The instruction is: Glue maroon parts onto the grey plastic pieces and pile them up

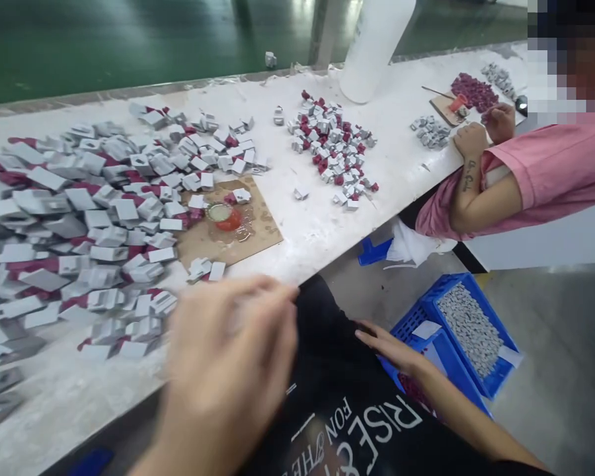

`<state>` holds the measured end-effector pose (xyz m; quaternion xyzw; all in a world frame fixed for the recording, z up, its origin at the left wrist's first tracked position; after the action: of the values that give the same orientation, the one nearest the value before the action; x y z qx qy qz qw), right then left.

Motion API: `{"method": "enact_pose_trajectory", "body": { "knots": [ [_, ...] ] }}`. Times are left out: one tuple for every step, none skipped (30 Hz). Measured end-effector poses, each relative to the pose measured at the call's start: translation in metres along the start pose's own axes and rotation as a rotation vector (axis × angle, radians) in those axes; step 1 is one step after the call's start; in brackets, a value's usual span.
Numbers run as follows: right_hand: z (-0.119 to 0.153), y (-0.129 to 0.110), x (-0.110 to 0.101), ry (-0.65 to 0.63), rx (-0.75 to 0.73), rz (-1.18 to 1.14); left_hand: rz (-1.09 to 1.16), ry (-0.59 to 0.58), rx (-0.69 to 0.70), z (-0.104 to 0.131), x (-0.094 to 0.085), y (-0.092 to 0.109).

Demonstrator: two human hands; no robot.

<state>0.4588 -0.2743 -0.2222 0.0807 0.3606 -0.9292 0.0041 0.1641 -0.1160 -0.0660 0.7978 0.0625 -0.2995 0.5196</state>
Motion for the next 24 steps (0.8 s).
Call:
{"method": "enact_pose_trajectory", "body": {
  "knots": [
    [0.002, 0.007, 0.005, 0.022, -0.015, -0.026, -0.069, -0.08, 0.105, 0.016, 0.027, 0.005],
    [0.004, 0.012, 0.009, 0.054, -0.037, -0.047, -0.109, -0.182, 0.122, 0.03, 0.055, 0.006],
    [0.005, 0.014, 0.011, 0.097, -0.063, -0.063, -0.147, -0.3, 0.069, 0.042, 0.081, 0.002],
    [0.005, 0.016, 0.011, 0.144, -0.089, -0.075, -0.173, -0.397, 0.021, 0.051, 0.103, -0.004],
    [0.006, 0.017, 0.011, 0.19, -0.113, -0.082, -0.187, -0.458, -0.01, 0.059, 0.12, -0.009],
    [0.007, 0.017, 0.01, 0.228, -0.133, -0.087, -0.194, -0.508, -0.035, 0.066, 0.132, -0.014],
    [0.009, 0.018, 0.01, 0.254, -0.149, -0.089, -0.195, -0.542, -0.039, 0.071, 0.139, -0.018],
    [0.011, 0.018, 0.009, 0.267, -0.162, -0.089, -0.191, -0.566, -0.032, 0.076, 0.142, -0.021],
    [0.013, 0.019, 0.009, 0.271, -0.17, -0.087, -0.187, -0.593, -0.025, 0.081, 0.142, -0.022],
    [0.015, 0.02, 0.009, 0.268, -0.174, -0.086, -0.181, -0.616, -0.018, 0.086, 0.14, -0.023],
    [0.016, 0.021, 0.01, 0.263, -0.175, -0.088, -0.176, -0.635, -0.013, 0.09, 0.138, -0.023],
    [0.016, 0.023, 0.011, 0.26, -0.173, -0.092, -0.174, -0.645, -0.01, 0.095, 0.135, -0.022],
    [0.015, 0.024, 0.011, 0.263, -0.168, -0.099, -0.174, -0.649, -0.01, 0.099, 0.133, -0.021],
    [0.013, 0.026, 0.012, 0.271, -0.162, -0.106, -0.175, -0.648, -0.012, 0.103, 0.132, -0.02],
    [0.01, 0.027, 0.014, 0.279, -0.155, -0.112, -0.178, -0.644, -0.015, 0.106, 0.132, -0.02],
    [0.006, 0.029, 0.015, 0.283, -0.147, -0.116, -0.182, -0.64, -0.018, 0.108, 0.132, -0.019],
    [0.001, 0.031, 0.018, 0.279, -0.138, -0.116, -0.184, -0.637, -0.019, 0.11, 0.132, -0.019],
    [-0.004, 0.032, 0.021, 0.266, -0.127, -0.111, -0.186, -0.635, -0.02, 0.112, 0.133, -0.018],
    [-0.008, 0.034, 0.024, 0.249, -0.118, -0.104, -0.187, -0.635, -0.02, 0.113, 0.134, -0.018],
    [-0.012, 0.035, 0.027, 0.23, -0.11, -0.094, -0.187, -0.636, -0.022, 0.114, 0.134, -0.017],
    [-0.015, 0.036, 0.03, 0.216, -0.105, -0.084, -0.186, -0.638, -0.026, 0.114, 0.133, -0.017],
    [-0.017, 0.037, 0.032, 0.208, -0.102, -0.075, -0.184, -0.641, -0.034, 0.115, 0.133, -0.016],
    [-0.018, 0.038, 0.033, 0.205, -0.103, -0.068, -0.183, -0.644, -0.048, 0.115, 0.132, -0.016],
    [-0.018, 0.039, 0.034, 0.206, -0.105, -0.064, -0.185, -0.645, -0.071, 0.115, 0.131, -0.015]
  ]
}}
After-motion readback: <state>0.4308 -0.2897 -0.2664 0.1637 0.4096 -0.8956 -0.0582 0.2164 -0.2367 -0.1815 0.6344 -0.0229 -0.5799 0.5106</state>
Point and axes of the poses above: each hand's wrist, its own z-axis away from the middle knuckle, its own x-axis out of the palm, y = z × x, the point moved 3 cm from there along -z, towards the middle knuckle
